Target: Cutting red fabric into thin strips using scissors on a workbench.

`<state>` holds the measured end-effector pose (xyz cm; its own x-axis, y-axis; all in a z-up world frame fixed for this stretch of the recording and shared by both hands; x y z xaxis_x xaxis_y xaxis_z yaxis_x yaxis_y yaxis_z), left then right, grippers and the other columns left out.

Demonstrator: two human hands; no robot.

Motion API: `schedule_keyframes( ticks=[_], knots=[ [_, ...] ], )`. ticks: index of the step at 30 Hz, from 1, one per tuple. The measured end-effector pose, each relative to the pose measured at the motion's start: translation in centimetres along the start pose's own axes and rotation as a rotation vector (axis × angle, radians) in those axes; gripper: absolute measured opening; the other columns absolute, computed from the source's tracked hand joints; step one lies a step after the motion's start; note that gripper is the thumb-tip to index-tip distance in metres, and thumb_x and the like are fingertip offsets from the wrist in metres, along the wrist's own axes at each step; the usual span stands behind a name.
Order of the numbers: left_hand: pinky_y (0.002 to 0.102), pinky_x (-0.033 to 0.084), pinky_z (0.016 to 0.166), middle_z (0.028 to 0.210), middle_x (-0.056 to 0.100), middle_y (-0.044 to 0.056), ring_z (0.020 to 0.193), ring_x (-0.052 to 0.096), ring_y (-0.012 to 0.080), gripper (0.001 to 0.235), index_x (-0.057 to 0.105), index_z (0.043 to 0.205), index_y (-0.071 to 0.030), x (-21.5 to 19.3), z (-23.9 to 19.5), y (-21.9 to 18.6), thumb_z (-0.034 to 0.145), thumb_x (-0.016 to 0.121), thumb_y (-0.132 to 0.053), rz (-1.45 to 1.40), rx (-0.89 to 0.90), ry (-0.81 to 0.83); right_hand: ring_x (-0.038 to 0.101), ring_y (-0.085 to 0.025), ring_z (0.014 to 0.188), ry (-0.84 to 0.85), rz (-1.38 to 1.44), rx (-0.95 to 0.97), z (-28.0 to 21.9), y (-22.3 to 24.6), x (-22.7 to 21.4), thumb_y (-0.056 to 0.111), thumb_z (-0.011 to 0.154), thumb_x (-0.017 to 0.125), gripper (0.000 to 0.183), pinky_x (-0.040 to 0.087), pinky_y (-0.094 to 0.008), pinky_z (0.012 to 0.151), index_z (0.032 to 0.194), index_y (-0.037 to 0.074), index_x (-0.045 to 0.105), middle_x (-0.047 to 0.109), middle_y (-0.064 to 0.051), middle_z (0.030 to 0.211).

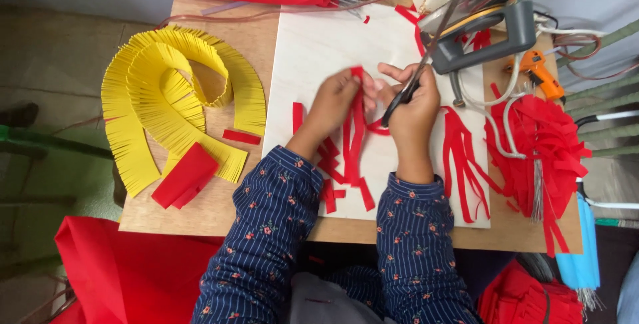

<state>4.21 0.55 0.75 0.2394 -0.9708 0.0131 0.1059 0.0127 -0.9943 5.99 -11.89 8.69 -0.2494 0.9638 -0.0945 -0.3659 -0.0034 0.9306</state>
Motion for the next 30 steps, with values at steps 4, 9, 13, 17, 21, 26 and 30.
schedule_keyframes(
  ticks=[4,9,13,17,21,26,30],
  knots=[
    [0.033,0.065,0.070,0.082,0.070,0.008,0.071,0.071,0.0139,0.023,0.059,0.104,-0.004,-3.7,1.1,1.9,0.102,0.037,-0.010,-0.611,-0.025,-0.304,0.064,-0.012,0.051,0.141,-0.307,0.247,-0.9,1.2,-2.0,-0.002,0.086,0.073,0.027,0.047,-0.019,0.053,0.094,0.010,0.051,0.074,-0.010,0.078],
    [0.036,0.054,0.064,0.075,0.062,0.015,0.064,0.059,0.0218,0.026,0.058,0.091,-0.004,-5.3,0.6,1.6,0.099,0.033,-0.001,-0.980,-0.017,-0.619,0.072,-0.019,0.084,0.500,-0.818,0.542,-6.0,5.6,-1.3,0.024,0.091,0.079,0.026,0.052,-0.038,0.073,0.089,0.013,0.055,0.079,-0.002,0.091],
    [0.036,0.056,0.069,0.081,0.065,0.014,0.069,0.061,0.0209,0.026,0.059,0.088,-0.006,-5.4,-0.2,0.6,0.099,0.036,-0.001,-1.039,-0.080,-0.637,0.073,-0.021,0.081,0.484,-0.879,0.513,-9.0,2.7,-2.1,0.022,0.082,0.086,0.038,0.051,-0.038,0.070,0.090,0.012,0.050,0.079,-0.002,0.087],
    [0.024,0.045,0.050,0.071,0.041,-0.004,0.056,0.036,0.0066,0.020,0.055,0.095,-0.012,-5.7,0.5,3.0,0.099,0.036,-0.011,-0.864,-0.167,-0.608,0.077,-0.031,0.084,0.469,-0.824,0.595,-9.3,2.2,-2.1,0.010,0.084,0.080,0.028,0.055,-0.035,0.072,0.095,0.008,0.055,0.080,-0.009,0.089],
    [0.020,0.040,0.052,0.074,0.034,-0.009,0.060,0.031,0.0024,0.020,0.053,0.094,-0.014,-4.9,-0.5,-0.4,0.100,0.034,-0.013,-0.913,-0.199,-0.519,0.077,-0.030,0.082,0.472,-0.834,0.579,-9.0,2.3,-2.1,0.007,0.084,0.077,0.022,0.056,-0.035,0.070,0.094,0.011,0.057,0.080,-0.008,0.085],
    [0.024,0.049,0.059,0.075,0.039,-0.006,0.061,0.039,0.0035,0.021,0.053,0.097,-0.014,-4.1,-0.7,-1.9,0.102,0.033,-0.011,-0.876,-0.201,-0.385,0.075,-0.025,0.077,0.393,-0.683,0.552,-8.2,2.9,-2.7,0.009,0.077,0.081,0.027,0.056,-0.034,0.069,0.093,0.012,0.060,0.080,-0.005,0.083],
    [0.021,0.048,0.058,0.074,0.037,-0.008,0.060,0.036,0.0022,0.024,0.054,0.097,-0.014,-4.1,-1.0,-2.4,0.103,0.031,-0.011,-0.874,-0.207,-0.360,0.072,-0.013,0.070,0.234,-0.395,0.343,-6.1,5.3,-3.5,-0.005,0.073,0.080,0.034,0.057,-0.025,0.068,0.090,0.009,0.053,0.079,-0.009,0.081]
  ],
)
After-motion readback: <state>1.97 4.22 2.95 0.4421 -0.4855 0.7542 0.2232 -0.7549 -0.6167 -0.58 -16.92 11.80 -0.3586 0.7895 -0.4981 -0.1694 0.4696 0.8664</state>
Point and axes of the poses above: each hand's wrist, its own z-axis towards the middle knuckle, its own x-axis out of the palm, y = z × x, the point moved 5 cm from there along z, towards the middle knuckle
